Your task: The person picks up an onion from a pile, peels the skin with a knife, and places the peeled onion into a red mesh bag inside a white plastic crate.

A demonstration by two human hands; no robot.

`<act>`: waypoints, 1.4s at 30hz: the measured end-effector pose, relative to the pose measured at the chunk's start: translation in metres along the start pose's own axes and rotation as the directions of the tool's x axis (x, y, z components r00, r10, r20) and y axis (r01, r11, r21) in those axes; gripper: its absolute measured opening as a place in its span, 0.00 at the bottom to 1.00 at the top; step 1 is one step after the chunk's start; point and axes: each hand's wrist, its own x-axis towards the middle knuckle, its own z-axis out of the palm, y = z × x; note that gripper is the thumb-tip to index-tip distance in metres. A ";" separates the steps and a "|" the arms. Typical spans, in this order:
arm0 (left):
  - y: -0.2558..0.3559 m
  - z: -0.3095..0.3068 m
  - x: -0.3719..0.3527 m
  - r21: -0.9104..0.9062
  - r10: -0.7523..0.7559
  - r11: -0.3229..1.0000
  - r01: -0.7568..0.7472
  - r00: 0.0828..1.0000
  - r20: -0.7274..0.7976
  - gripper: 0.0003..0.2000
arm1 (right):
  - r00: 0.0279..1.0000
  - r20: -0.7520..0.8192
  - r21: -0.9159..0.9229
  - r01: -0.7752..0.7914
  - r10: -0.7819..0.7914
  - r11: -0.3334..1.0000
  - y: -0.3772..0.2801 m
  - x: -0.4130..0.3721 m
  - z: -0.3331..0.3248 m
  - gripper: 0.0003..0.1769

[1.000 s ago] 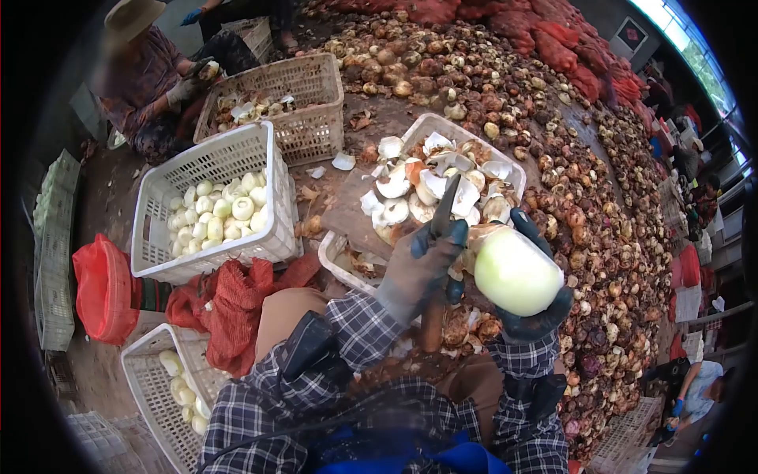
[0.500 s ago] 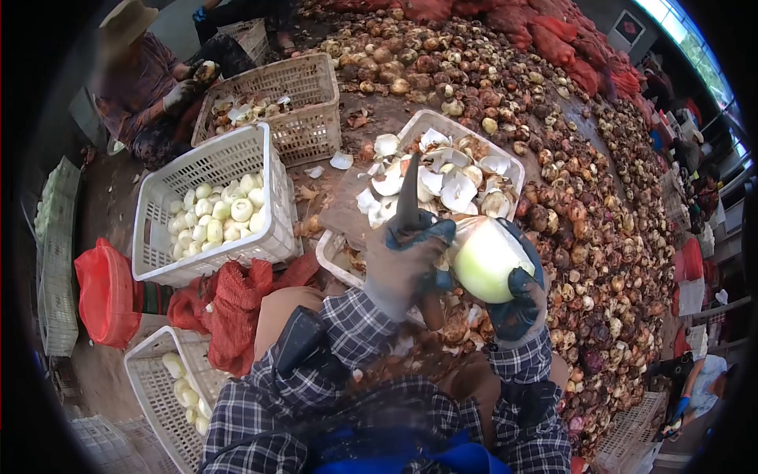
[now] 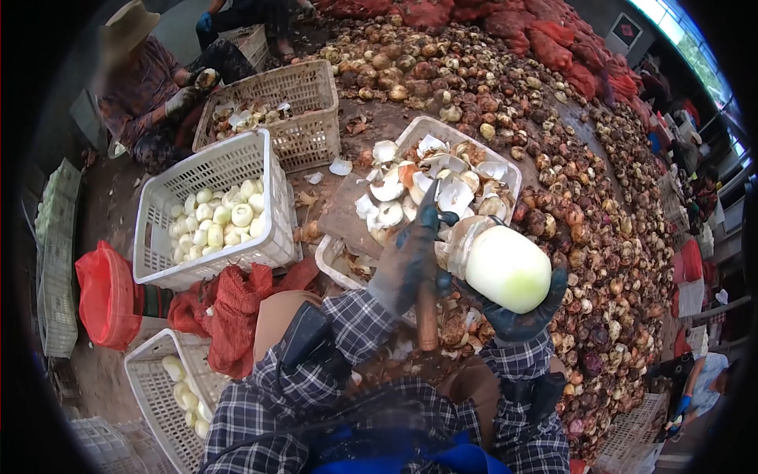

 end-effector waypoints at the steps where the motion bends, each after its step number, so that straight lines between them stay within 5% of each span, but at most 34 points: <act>1: -0.007 -0.006 0.003 0.032 0.072 0.997 -0.073 0.997 0.025 0.16 | 0.999 0.045 -0.137 0.006 0.000 0.991 -0.003 0.003 0.008 0.56; 4: -0.018 -0.012 0.006 0.150 0.233 0.960 -0.235 0.972 0.030 0.12 | 0.998 0.034 -0.566 0.064 -0.054 0.822 -0.008 0.004 0.033 0.60; 6: -0.013 -0.010 0.000 0.236 0.272 0.940 -0.247 0.959 -0.081 0.09 | 0.985 0.010 -0.658 0.134 -0.170 0.741 -0.005 0.005 0.027 0.52; 7: -0.019 -0.028 0.008 0.414 0.448 0.808 -0.420 0.893 0.032 0.09 | 0.973 0.003 -0.702 0.165 -0.229 0.693 -0.003 0.005 0.021 0.49; 8: -0.033 -0.059 0.024 0.550 0.581 0.612 -0.569 0.795 0.177 0.09 | 0.975 -0.046 -0.605 0.145 -0.217 0.783 -0.003 0.003 0.013 0.45; 10: -0.011 -0.021 0.002 0.363 0.425 0.860 -0.357 0.897 -0.125 0.13 | 0.955 -0.181 -0.596 0.082 -0.233 0.799 -0.005 -0.002 0.017 0.42; 12: 0.007 0.002 -0.016 0.521 0.419 0.785 -0.335 0.907 -0.048 0.16 | 0.939 -0.274 -0.413 0.081 -0.209 0.907 -0.002 -0.005 0.025 0.39; 13: 0.009 0.005 -0.019 0.592 0.411 0.737 -0.325 0.911 -0.012 0.18 | 0.941 -0.236 -0.495 0.098 -0.242 0.863 0.004 -0.005 0.028 0.39; 14: -0.009 0.001 -0.014 0.564 0.602 0.636 -0.527 0.796 0.065 0.19 | 0.943 -0.194 -0.573 0.115 -0.271 0.812 0.011 -0.005 0.029 0.38; 15: -0.014 0.000 -0.016 0.575 0.618 0.614 -0.541 0.783 0.076 0.18 | 0.943 -0.152 -0.644 0.133 -0.297 0.753 0.015 -0.006 0.027 0.38; 17: -0.021 -0.001 -0.017 0.596 0.640 0.570 -0.566 0.761 0.111 0.16 | 0.941 -0.170 -0.594 0.139 -0.293 0.792 0.019 -0.007 0.013 0.41; 21: 0.000 -0.015 -0.011 0.419 0.323 0.842 -0.341 0.939 0.116 0.13 | 0.968 -0.198 -0.406 0.060 -0.152 0.912 0.007 -0.003 0.016 0.48; 23: 0.007 0.002 -0.015 0.415 0.312 0.856 -0.308 0.948 0.061 0.11 | 0.984 -0.142 -0.248 0.069 -0.107 0.966 0.008 -0.001 0.019 0.49; 25: 0.009 0.004 -0.019 0.280 0.268 0.922 -0.266 0.963 0.033 0.10 | 0.993 -0.083 -0.338 0.052 -0.084 0.940 0.007 0.001 0.015 0.50; 30: 0.011 0.011 -0.022 0.349 0.293 0.895 -0.277 0.956 0.009 0.12 | 0.982 -0.179 -0.430 -0.021 -0.063 0.903 -0.001 -0.001 0.010 0.49; 37: 0.019 0.020 -0.032 0.509 0.270 0.819 -0.264 0.961 0.062 0.13 | 0.995 -0.088 -0.437 0.004 -0.047 0.900 -0.001 -0.001 0.005 0.45; 40: 0.028 0.016 -0.029 0.104 0.044 0.994 -0.042 0.999 -0.018 0.13 | 0.987 -0.161 -0.289 -0.021 -0.027 0.957 -0.002 -0.002 0.014 0.46; 41: 0.034 0.014 -0.030 0.106 0.056 0.993 -0.051 0.997 -0.050 0.12 | 0.985 -0.162 -0.273 0.004 -0.050 0.962 -0.001 -0.002 0.014 0.46; 42: 0.024 -0.018 -0.017 0.444 0.321 0.840 -0.313 0.945 0.059 0.14 | 0.984 -0.161 -0.259 0.028 -0.072 0.965 -0.002 -0.002 0.013 0.47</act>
